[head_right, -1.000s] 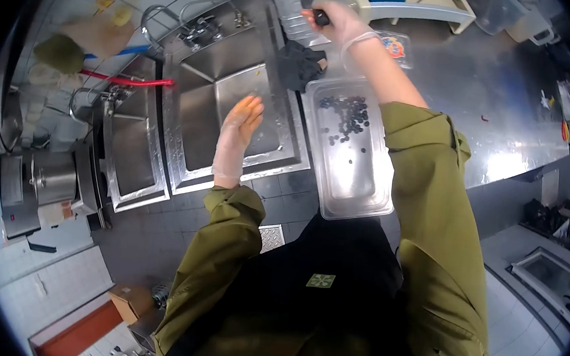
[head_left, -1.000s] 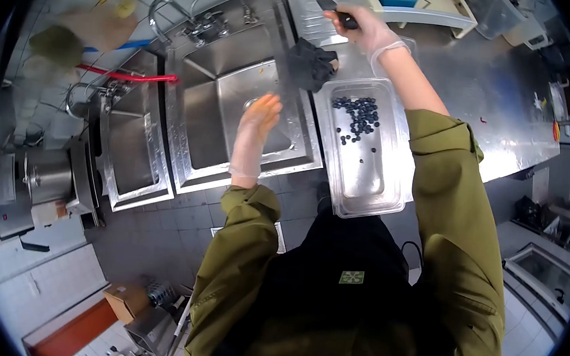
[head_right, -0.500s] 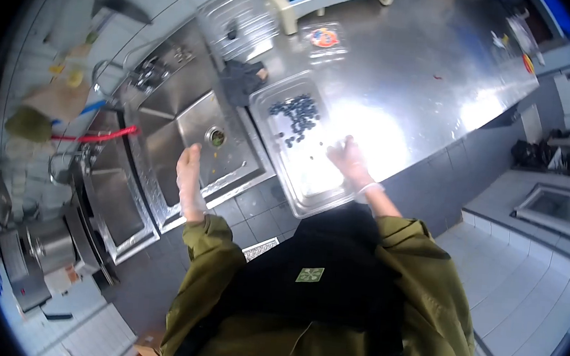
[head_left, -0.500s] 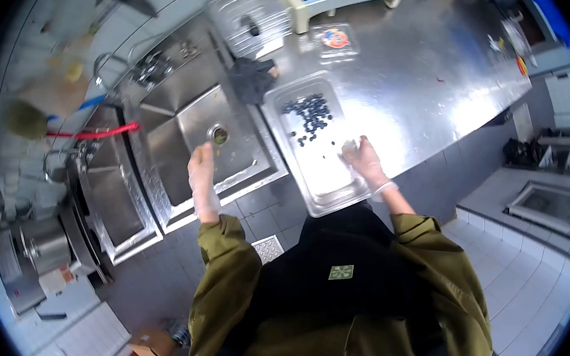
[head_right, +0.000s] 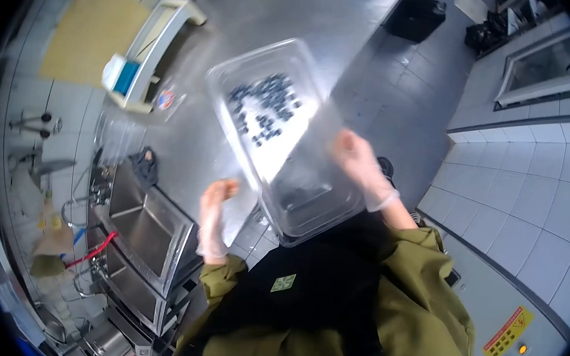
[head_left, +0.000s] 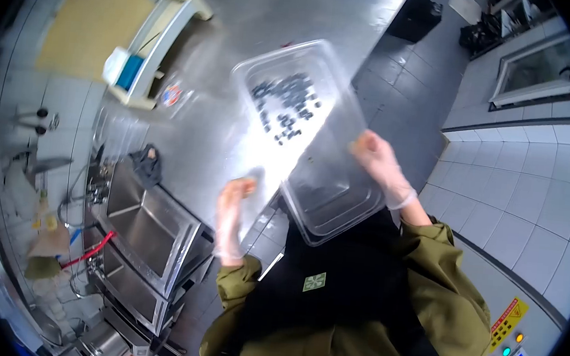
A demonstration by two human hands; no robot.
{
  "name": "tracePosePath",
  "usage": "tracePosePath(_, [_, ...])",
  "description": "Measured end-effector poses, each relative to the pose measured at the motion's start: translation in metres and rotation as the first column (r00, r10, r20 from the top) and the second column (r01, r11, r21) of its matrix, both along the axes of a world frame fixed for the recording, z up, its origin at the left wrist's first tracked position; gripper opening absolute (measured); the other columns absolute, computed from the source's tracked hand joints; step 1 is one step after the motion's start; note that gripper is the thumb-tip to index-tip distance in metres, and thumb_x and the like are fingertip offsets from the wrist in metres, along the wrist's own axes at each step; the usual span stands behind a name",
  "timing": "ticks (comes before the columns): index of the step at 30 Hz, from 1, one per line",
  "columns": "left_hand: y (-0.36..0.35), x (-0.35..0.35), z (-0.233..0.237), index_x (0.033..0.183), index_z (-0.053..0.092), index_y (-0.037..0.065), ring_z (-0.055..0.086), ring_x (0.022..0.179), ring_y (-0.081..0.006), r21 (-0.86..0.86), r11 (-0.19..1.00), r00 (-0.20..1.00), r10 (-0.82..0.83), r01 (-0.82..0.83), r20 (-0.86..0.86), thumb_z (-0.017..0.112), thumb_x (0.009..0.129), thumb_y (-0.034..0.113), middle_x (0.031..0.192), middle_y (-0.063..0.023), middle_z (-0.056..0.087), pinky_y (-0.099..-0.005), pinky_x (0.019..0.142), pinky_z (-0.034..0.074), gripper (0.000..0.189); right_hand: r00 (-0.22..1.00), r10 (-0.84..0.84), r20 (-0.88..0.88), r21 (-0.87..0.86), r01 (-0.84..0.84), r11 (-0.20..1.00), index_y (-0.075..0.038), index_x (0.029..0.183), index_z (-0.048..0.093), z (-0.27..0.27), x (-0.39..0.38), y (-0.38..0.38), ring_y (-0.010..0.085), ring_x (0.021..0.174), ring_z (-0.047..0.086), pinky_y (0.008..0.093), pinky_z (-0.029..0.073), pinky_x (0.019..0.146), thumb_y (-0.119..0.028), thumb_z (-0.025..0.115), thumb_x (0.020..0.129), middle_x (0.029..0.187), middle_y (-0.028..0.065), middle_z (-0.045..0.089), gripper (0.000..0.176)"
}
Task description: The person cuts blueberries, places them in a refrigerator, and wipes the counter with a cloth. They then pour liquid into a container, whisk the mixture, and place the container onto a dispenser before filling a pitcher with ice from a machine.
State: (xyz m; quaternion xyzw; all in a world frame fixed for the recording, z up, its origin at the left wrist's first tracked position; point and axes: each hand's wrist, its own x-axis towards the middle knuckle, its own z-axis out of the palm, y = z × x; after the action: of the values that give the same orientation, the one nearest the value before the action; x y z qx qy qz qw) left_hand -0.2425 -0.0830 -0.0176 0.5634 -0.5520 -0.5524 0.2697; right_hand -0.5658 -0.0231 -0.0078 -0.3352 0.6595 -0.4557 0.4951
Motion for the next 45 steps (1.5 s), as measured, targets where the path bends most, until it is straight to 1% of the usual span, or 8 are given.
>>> tracePosePath(6, [-0.013, -0.331, -0.107, 0.117, 0.053, 0.005, 0.051, 0.111, -0.0170, 0.432, 0.843, 0.827, -0.027, 0.321, -0.561, 0.051, 0.091, 0.030, 0.120, -0.0078, 0.055, -0.0314, 0.092, 0.039, 0.036, 0.884, -0.368, -0.290, 0.066, 0.402, 0.913, -0.006, 0.080, 0.048, -0.020, -0.265, 0.087, 0.0062, 0.068, 0.039, 0.0225, 0.037, 0.060, -0.012, 0.056, 0.086, 0.071, -0.0040, 0.044, 0.012])
tracePosePath(9, [-0.080, -0.441, -0.184, 0.110, 0.056, 0.006, 0.053, 0.109, -0.0226, 0.676, 0.730, 0.566, 0.516, 0.100, -0.642, 0.058, 0.086, 0.022, 0.116, -0.0098, 0.058, -0.0387, 0.091, 0.042, 0.030, 0.797, -0.495, -0.346, -0.058, 0.508, 0.859, -0.006, 0.081, 0.046, -0.032, -0.357, 0.138, 0.0054, 0.065, 0.038, 0.0215, 0.035, 0.058, -0.012, 0.056, 0.085, 0.069, -0.0049, 0.040, 0.013])
tracePosePath(13, [-0.160, -0.493, -0.243, 0.099, 0.059, 0.014, 0.058, 0.093, -0.0164, 0.584, 0.793, 0.300, 0.607, -0.173, -0.736, 0.060, 0.084, 0.021, 0.093, -0.0007, 0.061, -0.0381, 0.079, 0.046, 0.017, 0.763, -0.537, -0.361, 0.143, 0.614, 0.776, -0.007, 0.081, 0.045, -0.030, -0.447, 0.188, 0.0041, 0.063, 0.036, 0.0202, 0.033, 0.056, -0.010, 0.055, 0.085, 0.068, -0.0059, 0.039, 0.012])
tracePosePath(15, [-0.174, -0.515, -0.245, 0.119, 0.050, 0.013, 0.040, 0.124, -0.0142, 0.619, 0.708, 0.269, 0.704, -0.341, -0.657, 0.061, 0.086, 0.027, 0.126, -0.0002, 0.050, -0.0395, 0.101, 0.030, 0.037, 0.749, -0.556, -0.360, 0.183, 0.641, 0.745, -0.007, 0.080, 0.045, -0.034, -0.468, 0.209, 0.0035, 0.061, 0.035, 0.0197, 0.032, 0.055, -0.009, 0.055, 0.085, 0.067, -0.0062, 0.039, 0.012])
tracePosePath(23, [-0.122, -0.538, -0.255, 0.139, 0.025, 0.010, 0.018, 0.137, -0.0169, 0.473, 0.811, 0.485, 0.585, -0.344, -0.650, 0.047, 0.089, 0.051, 0.148, -0.0093, 0.021, -0.0360, 0.111, 0.014, 0.069, 0.782, -0.597, -0.177, 0.243, 0.623, 0.744, -0.012, 0.072, 0.040, -0.027, -0.490, 0.227, 0.0045, 0.048, 0.038, 0.0204, 0.034, 0.043, -0.005, 0.052, 0.082, 0.059, -0.0048, 0.038, 0.017])
tracePosePath(29, [0.065, -0.524, -0.244, 0.125, 0.046, 0.006, 0.049, 0.096, -0.0118, 0.480, 0.799, 0.723, 0.566, -0.362, -0.396, 0.052, 0.090, 0.042, 0.109, -0.0005, 0.055, -0.0286, 0.080, 0.040, 0.050, 0.896, -0.342, -0.283, 0.239, 0.411, 0.880, -0.011, 0.071, 0.040, -0.036, -0.489, 0.176, 0.0058, 0.049, 0.039, 0.0217, 0.035, 0.043, -0.004, 0.052, 0.081, 0.061, -0.0036, 0.040, 0.018])
tracePosePath(37, [0.223, -0.391, -0.167, 0.118, 0.055, 0.004, 0.056, 0.099, -0.0164, 0.576, 0.732, 0.916, 0.393, -0.364, 0.081, 0.062, 0.086, 0.025, 0.107, -0.0074, 0.063, -0.0286, 0.088, 0.041, 0.039, 0.894, 0.206, -0.398, 0.238, -0.116, 0.964, -0.004, 0.086, 0.052, -0.066, -0.430, 0.079, 0.0047, 0.071, 0.044, 0.0194, 0.039, 0.066, -0.003, 0.054, 0.084, 0.077, -0.0048, 0.048, 0.003])
tracePosePath(45, [0.300, -0.320, -0.182, 0.111, 0.057, 0.006, 0.062, 0.091, -0.0337, 0.096, 0.497, 0.468, 0.711, -0.862, 0.524, 0.060, 0.084, 0.028, 0.096, -0.0171, 0.065, -0.0394, 0.080, 0.048, 0.034, 0.868, 0.496, 0.025, 0.439, -0.455, 0.775, -0.012, 0.086, 0.045, -0.170, -0.353, -0.013, 0.0089, 0.049, 0.041, 0.0241, 0.034, 0.041, 0.006, 0.049, 0.072, 0.066, -0.0029, 0.045, 0.023])
